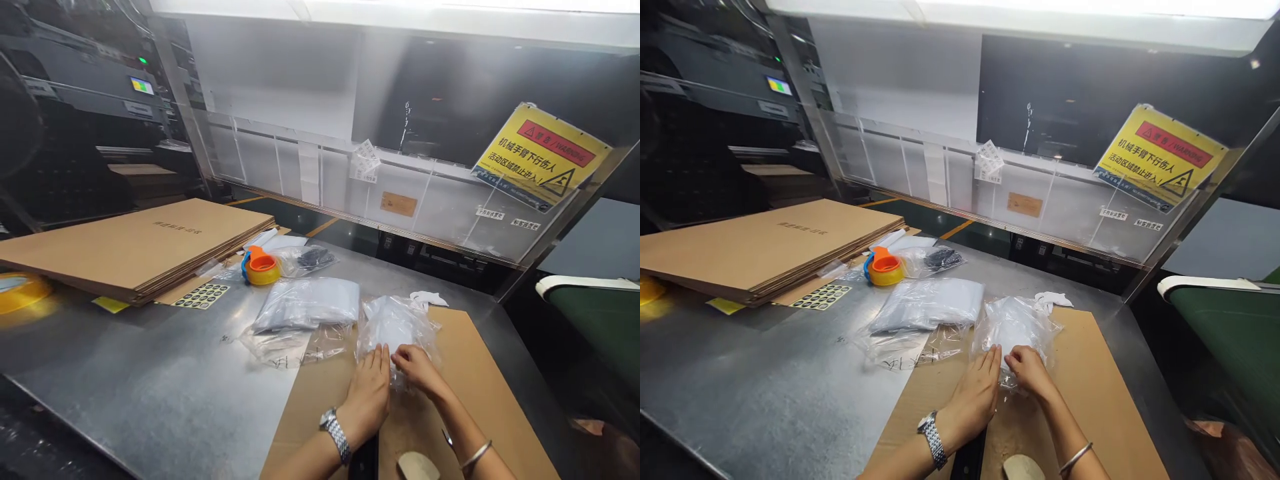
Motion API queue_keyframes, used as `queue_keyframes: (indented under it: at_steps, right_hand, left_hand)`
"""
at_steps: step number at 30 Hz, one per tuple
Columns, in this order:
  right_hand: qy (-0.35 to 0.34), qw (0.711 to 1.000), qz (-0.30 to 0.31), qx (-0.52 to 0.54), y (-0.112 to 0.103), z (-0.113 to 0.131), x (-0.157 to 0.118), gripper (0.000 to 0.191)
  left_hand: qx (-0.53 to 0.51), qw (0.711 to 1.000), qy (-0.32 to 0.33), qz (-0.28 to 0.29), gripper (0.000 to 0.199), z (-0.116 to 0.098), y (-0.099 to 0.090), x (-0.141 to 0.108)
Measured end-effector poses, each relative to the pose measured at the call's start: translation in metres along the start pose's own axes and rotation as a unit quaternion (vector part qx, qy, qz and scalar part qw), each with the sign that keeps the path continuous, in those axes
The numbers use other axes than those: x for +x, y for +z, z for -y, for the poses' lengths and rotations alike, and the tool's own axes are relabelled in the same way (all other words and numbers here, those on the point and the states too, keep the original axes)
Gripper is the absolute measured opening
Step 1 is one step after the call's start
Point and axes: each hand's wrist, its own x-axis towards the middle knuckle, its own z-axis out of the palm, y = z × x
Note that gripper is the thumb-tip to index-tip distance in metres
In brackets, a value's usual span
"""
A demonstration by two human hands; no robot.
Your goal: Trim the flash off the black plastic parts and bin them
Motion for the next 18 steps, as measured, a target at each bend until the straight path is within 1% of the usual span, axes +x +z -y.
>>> queue_keyframes:
  at_steps: [2,4,7,9,11,14,16,18]
  right_hand:
    - [-0.002,0.999,-0.016,0.043,-0.001,-0.003,-0.001,0.025]
    - [-0.008,0.996,-0.048,0.080,-0.002,-0.005,-0.002,0.024]
    - [-0.031,0.986,-0.108,0.125,-0.003,-0.003,-0.010,0.023]
    - [-0.052,0.977,-0.139,0.151,-0.001,0.003,-0.017,0.023]
    - [-0.070,0.969,-0.158,0.174,0.003,0.012,-0.026,0.023]
    - [-0.088,0.961,-0.168,0.200,0.009,0.024,-0.036,0.024]
    - [-0.091,0.957,-0.172,0.214,0.010,0.028,-0.040,0.029]
    - [-0.090,0.953,-0.186,0.221,0.008,0.030,-0.043,0.035]
  left_hand:
    - [-0.025,0.999,-0.015,-0.021,0.064,0.002,0.005,0.003]
    - [-0.063,0.997,-0.017,-0.052,0.060,0.001,0.007,0.002]
    - [-0.134,0.985,-0.031,-0.102,0.046,-0.004,0.004,0.000]
    - [-0.185,0.973,-0.063,-0.124,0.038,-0.007,0.002,0.002]
    - [-0.228,0.959,-0.103,-0.132,0.036,-0.007,0.004,0.007]
    - [-0.268,0.942,-0.149,-0.134,0.037,-0.003,0.010,0.014]
    - [-0.275,0.936,-0.169,-0.143,0.036,-0.001,0.013,0.015]
    - [-0.264,0.935,-0.177,-0.158,0.033,0.001,0.012,0.010]
